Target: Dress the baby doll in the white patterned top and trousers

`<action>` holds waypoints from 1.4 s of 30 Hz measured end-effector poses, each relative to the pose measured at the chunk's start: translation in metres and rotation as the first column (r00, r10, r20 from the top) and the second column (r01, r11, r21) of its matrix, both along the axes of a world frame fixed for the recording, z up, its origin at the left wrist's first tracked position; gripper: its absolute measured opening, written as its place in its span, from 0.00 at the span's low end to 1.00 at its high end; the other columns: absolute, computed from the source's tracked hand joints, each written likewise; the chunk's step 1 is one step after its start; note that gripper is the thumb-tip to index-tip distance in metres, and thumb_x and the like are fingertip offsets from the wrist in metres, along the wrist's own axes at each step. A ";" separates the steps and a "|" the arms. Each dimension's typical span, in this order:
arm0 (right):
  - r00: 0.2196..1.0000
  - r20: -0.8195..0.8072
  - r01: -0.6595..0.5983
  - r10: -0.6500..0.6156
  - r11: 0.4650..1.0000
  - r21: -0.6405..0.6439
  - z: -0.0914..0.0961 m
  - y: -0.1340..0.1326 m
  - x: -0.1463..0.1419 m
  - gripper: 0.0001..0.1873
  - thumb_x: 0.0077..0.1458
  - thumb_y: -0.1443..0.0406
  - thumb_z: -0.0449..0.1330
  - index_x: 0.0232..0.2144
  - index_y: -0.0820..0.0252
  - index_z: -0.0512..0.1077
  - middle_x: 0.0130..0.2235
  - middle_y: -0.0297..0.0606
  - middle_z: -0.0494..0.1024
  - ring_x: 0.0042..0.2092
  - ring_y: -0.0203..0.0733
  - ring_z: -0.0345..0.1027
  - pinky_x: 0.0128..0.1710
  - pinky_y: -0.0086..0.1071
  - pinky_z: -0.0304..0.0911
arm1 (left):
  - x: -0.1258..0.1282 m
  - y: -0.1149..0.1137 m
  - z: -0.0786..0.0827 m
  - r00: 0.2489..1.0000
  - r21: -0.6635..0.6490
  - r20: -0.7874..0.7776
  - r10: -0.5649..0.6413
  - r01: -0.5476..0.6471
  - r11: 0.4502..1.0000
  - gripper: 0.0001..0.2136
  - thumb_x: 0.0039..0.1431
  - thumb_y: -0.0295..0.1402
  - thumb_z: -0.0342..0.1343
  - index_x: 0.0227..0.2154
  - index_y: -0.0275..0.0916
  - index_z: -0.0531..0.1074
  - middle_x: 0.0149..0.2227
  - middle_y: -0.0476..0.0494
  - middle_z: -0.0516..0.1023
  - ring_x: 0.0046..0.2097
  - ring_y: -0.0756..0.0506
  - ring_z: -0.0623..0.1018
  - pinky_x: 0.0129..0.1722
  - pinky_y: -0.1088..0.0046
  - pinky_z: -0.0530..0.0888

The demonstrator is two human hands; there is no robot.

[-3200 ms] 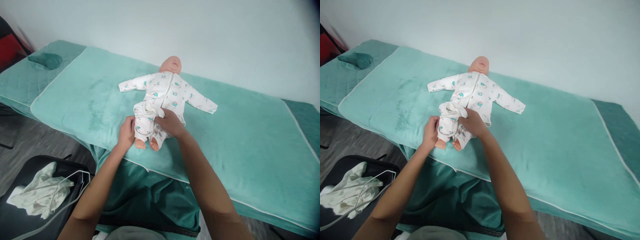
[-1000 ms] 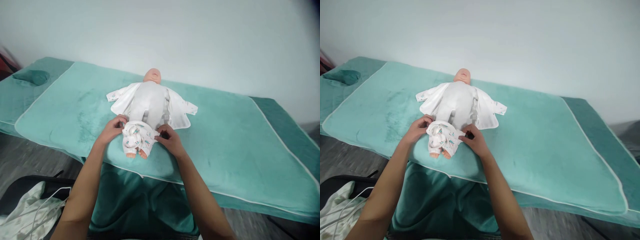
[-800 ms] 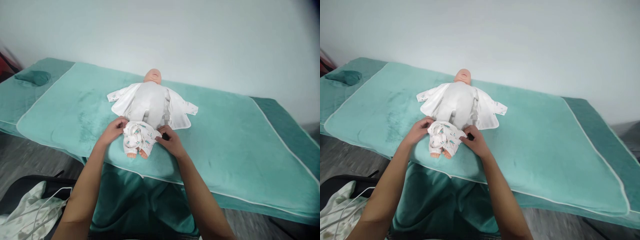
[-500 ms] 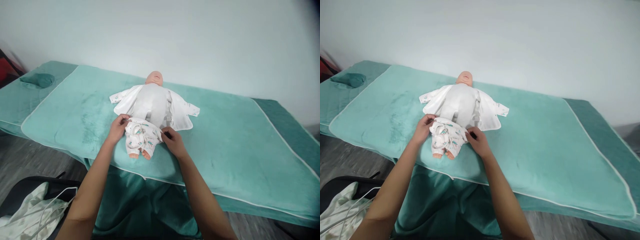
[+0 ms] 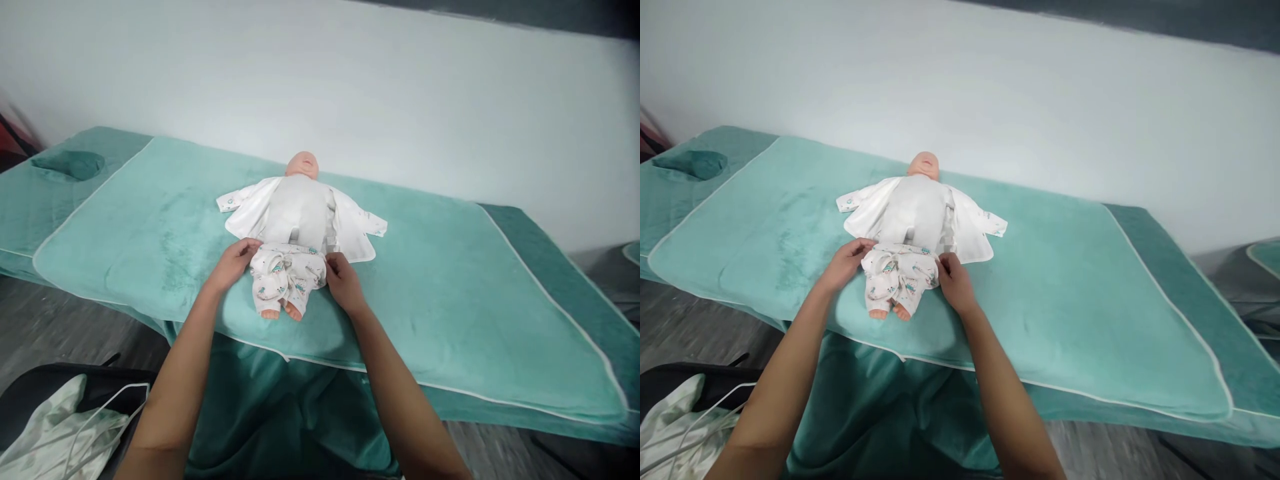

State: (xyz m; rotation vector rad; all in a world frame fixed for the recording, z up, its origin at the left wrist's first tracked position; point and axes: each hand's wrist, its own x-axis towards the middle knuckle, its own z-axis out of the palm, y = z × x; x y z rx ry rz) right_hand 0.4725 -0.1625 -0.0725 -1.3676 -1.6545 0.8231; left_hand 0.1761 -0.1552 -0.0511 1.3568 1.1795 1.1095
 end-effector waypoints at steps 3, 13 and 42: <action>0.973 -0.047 -0.227 0.224 0.971 -0.077 0.004 0.002 0.013 0.12 0.63 0.57 0.57 0.44 0.57 0.72 0.41 0.37 0.81 0.42 0.42 0.70 0.43 0.37 0.65 | -0.008 0.002 0.003 0.996 -0.036 -0.011 -0.084 0.083 0.996 0.13 0.52 0.35 0.65 0.41 0.39 0.78 0.38 0.46 0.81 0.39 0.46 0.77 0.41 0.70 0.72; 0.917 -0.219 -0.384 0.335 0.890 -0.246 0.015 0.008 0.027 0.10 0.59 0.57 0.62 0.38 0.56 0.76 0.32 0.31 0.76 0.30 0.36 0.64 0.33 0.33 0.62 | -0.015 0.002 0.016 0.973 -0.085 -0.046 -0.228 0.224 0.971 0.08 0.51 0.35 0.67 0.33 0.40 0.78 0.45 0.43 0.81 0.45 0.44 0.78 0.45 0.68 0.73; 0.918 -0.397 0.012 0.008 0.999 0.049 0.006 0.057 -0.003 0.11 0.49 0.63 0.63 0.32 0.53 0.63 0.34 0.31 0.68 0.34 0.38 0.61 0.33 0.32 0.61 | 0.033 0.022 -0.001 0.979 0.114 0.173 0.104 -0.125 0.986 0.12 0.56 0.38 0.65 0.32 0.41 0.68 0.69 0.42 0.68 0.62 0.40 0.74 0.59 0.62 0.72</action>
